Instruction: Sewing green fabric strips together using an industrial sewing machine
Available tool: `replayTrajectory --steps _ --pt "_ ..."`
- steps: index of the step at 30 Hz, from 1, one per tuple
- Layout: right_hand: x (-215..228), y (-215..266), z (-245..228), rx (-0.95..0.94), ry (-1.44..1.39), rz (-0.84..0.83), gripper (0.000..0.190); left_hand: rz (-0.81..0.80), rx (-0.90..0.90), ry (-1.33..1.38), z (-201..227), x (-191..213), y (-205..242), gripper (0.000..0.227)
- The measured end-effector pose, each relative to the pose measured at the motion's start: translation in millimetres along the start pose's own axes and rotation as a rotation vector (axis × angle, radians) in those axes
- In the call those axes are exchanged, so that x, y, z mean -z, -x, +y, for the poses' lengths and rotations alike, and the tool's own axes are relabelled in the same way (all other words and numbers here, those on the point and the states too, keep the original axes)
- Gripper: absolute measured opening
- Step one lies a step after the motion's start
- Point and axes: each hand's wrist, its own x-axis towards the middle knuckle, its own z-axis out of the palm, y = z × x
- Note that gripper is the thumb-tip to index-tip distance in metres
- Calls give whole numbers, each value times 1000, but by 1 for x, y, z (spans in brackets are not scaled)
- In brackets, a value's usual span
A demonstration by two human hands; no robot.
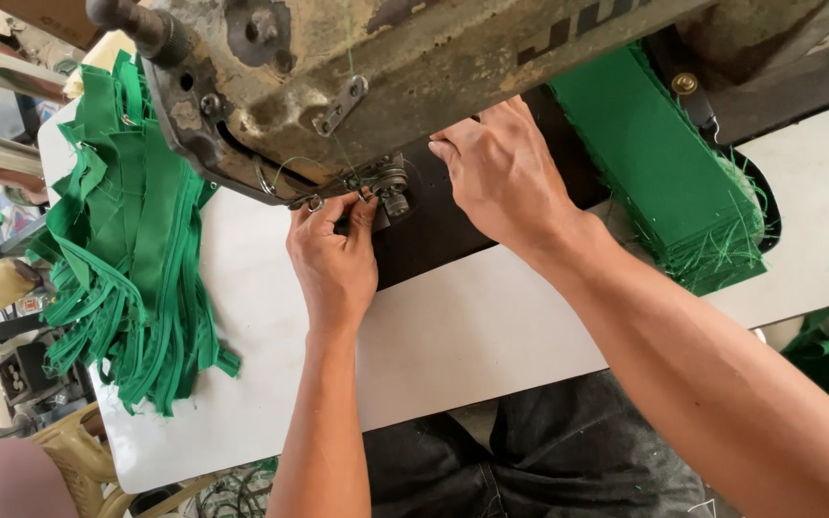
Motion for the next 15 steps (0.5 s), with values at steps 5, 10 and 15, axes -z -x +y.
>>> replayTrajectory --steps 5,10,15 --pt "-2 1 1 -1 16 -15 13 -4 34 -8 -1 -1 0 19" --pt "2 -3 -1 65 18 8 18 -11 32 -3 -1 -1 0 17" --pt "1 0 -2 -12 52 -21 13 -16 22 0 0 0 -1 16"
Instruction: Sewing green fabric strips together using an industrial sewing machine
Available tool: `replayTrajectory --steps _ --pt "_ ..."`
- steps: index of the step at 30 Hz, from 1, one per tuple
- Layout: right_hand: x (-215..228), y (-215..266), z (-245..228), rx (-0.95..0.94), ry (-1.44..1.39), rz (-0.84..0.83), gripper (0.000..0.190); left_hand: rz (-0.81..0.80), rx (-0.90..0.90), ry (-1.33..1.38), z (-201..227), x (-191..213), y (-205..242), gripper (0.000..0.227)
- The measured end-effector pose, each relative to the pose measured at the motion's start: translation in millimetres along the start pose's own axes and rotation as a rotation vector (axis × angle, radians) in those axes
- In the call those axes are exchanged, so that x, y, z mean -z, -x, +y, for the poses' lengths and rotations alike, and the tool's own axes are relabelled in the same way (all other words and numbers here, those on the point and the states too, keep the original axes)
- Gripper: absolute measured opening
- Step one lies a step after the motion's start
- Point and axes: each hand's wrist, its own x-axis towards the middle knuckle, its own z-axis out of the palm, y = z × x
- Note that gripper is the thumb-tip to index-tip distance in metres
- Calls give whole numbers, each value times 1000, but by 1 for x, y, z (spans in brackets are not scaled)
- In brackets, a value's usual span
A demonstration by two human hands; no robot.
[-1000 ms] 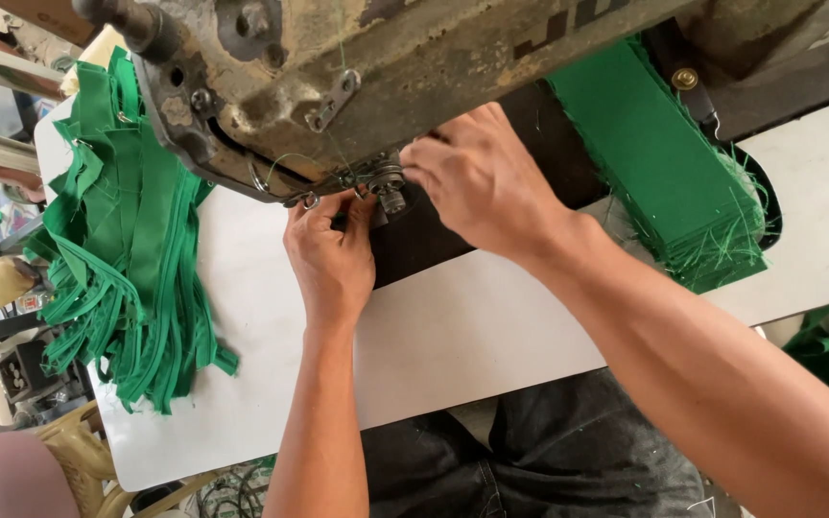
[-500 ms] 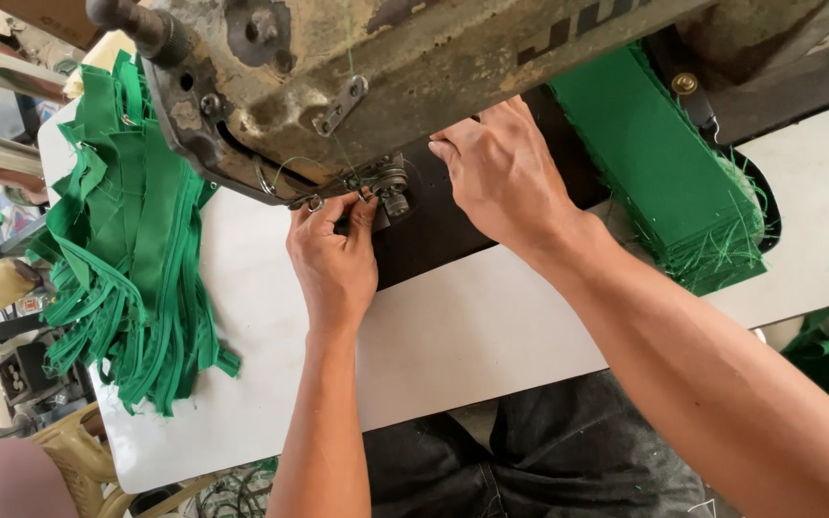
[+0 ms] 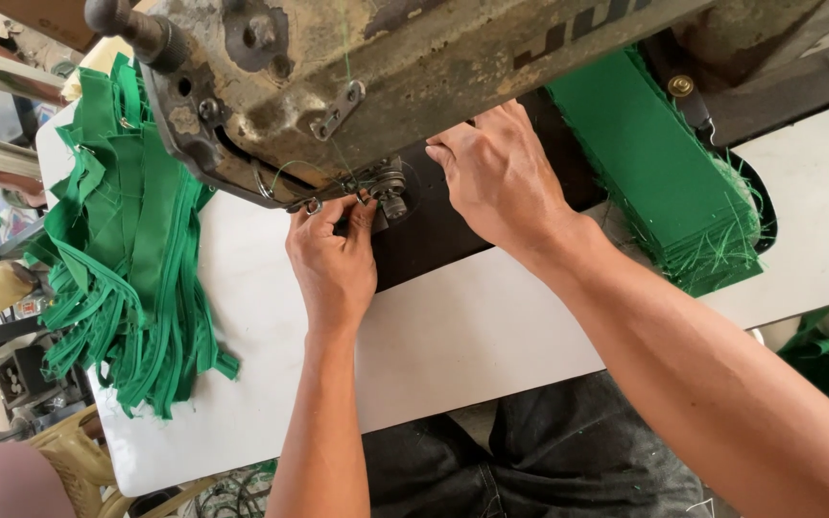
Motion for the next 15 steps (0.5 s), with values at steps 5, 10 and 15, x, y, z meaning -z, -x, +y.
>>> replayTrajectory --steps 5,10,15 --pt "1 0 0 17 -14 5 13 -1 6 -10 0 0 0 16" --pt "4 -2 -1 9 -48 -4 15 12 26 -14 2 2 1 14" --pt "-17 7 20 20 -150 32 10 62 14 81 5 3 3 11"
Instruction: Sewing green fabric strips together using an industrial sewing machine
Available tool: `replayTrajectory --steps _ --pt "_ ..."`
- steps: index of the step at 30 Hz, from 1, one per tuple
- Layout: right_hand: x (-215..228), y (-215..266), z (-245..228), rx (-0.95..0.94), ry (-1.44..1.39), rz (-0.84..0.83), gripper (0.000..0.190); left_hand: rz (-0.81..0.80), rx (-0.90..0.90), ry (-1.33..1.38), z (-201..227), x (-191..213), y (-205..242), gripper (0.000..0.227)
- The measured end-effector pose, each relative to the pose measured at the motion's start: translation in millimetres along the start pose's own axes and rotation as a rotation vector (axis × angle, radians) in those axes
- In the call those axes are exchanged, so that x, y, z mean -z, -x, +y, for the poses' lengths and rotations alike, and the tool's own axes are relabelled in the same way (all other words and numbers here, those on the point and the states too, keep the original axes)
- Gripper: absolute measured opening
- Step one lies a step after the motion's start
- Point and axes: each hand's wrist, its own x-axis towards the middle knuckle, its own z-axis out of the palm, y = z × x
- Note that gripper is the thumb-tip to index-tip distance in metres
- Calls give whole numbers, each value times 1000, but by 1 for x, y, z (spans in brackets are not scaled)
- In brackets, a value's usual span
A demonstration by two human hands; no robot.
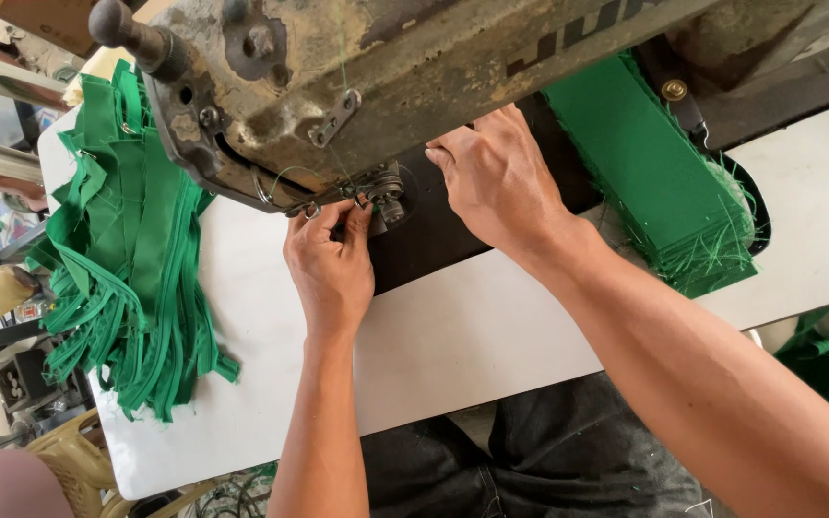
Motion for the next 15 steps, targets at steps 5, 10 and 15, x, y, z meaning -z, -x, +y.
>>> replayTrajectory --steps 5,10,15 --pt "-1 0 -1 -9 -3 -1 10 -7 -28 -18 -3 -2 -1 13" --pt "-1 -1 0 -7 8 0 10 1 -26 -13 -6 -5 -1 13" --pt "4 -2 -6 20 -1 11 9 -11 -30 -24 -10 -6 -1 13"
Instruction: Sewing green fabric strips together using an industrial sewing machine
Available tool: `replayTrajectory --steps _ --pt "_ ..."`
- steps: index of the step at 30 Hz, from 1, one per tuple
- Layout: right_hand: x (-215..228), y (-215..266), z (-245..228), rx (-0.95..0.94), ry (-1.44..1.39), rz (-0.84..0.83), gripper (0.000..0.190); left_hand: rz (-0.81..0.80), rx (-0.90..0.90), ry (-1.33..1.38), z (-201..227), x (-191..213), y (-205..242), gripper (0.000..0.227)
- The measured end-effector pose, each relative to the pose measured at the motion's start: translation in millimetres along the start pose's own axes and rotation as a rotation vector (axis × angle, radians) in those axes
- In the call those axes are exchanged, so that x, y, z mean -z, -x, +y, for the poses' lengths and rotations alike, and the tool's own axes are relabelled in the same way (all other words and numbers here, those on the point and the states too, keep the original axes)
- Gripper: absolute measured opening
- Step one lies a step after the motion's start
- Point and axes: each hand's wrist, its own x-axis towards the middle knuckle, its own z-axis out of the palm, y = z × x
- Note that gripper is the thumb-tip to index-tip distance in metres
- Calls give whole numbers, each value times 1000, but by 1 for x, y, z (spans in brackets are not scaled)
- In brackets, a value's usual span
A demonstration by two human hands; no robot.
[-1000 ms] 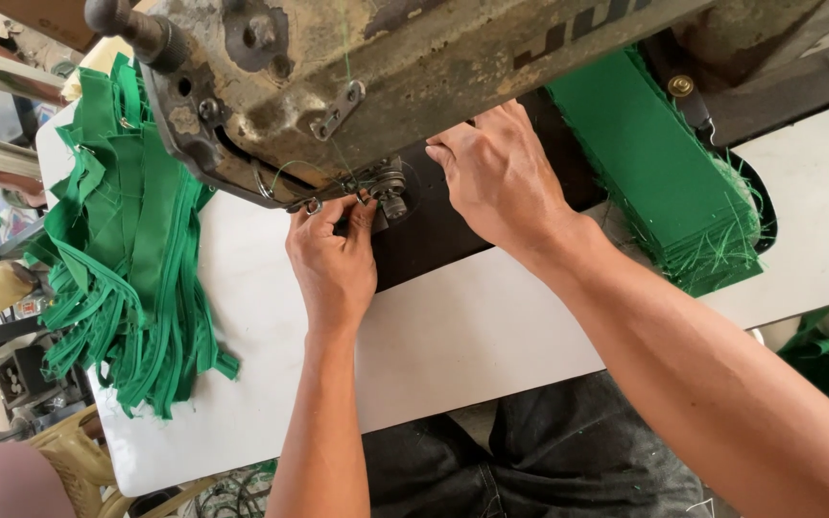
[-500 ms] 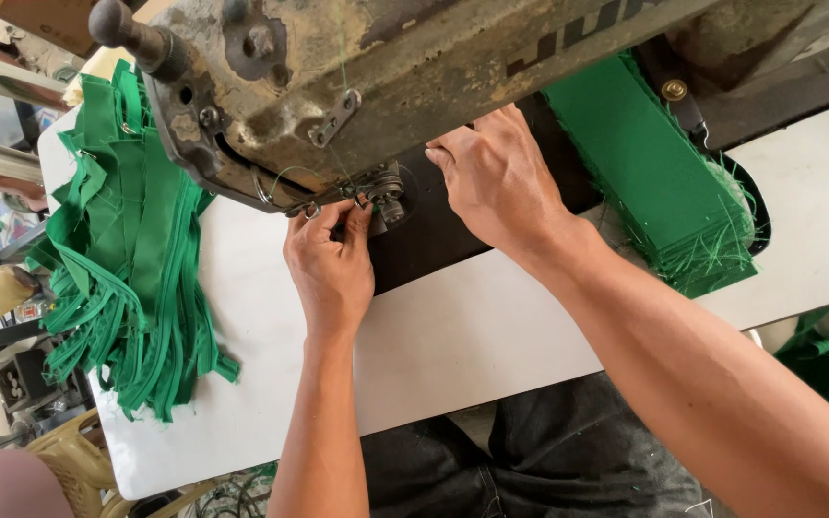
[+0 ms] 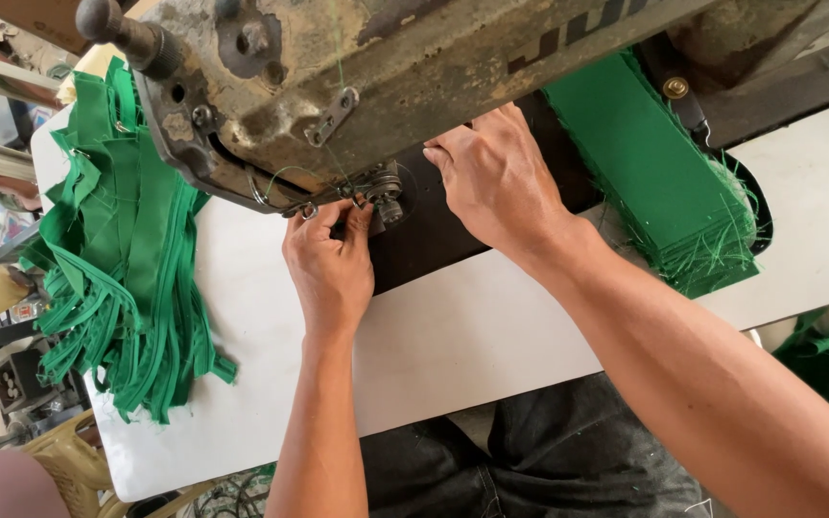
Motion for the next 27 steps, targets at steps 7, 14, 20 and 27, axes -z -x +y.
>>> replayTrajectory --steps 7,14,20,27 --pt "12 -5 -16 100 -27 31 10 3 24 2 -2 -2 0 11" --pt "1 -8 -21 246 0 97 8 -12 42 12 6 1 -1 10" --pt "-27 -4 -17 327 34 127 19 0 84 34 -3 0 -1 7" --pt "-54 5 0 370 95 101 22 13 92 44 5 7 -4 2"
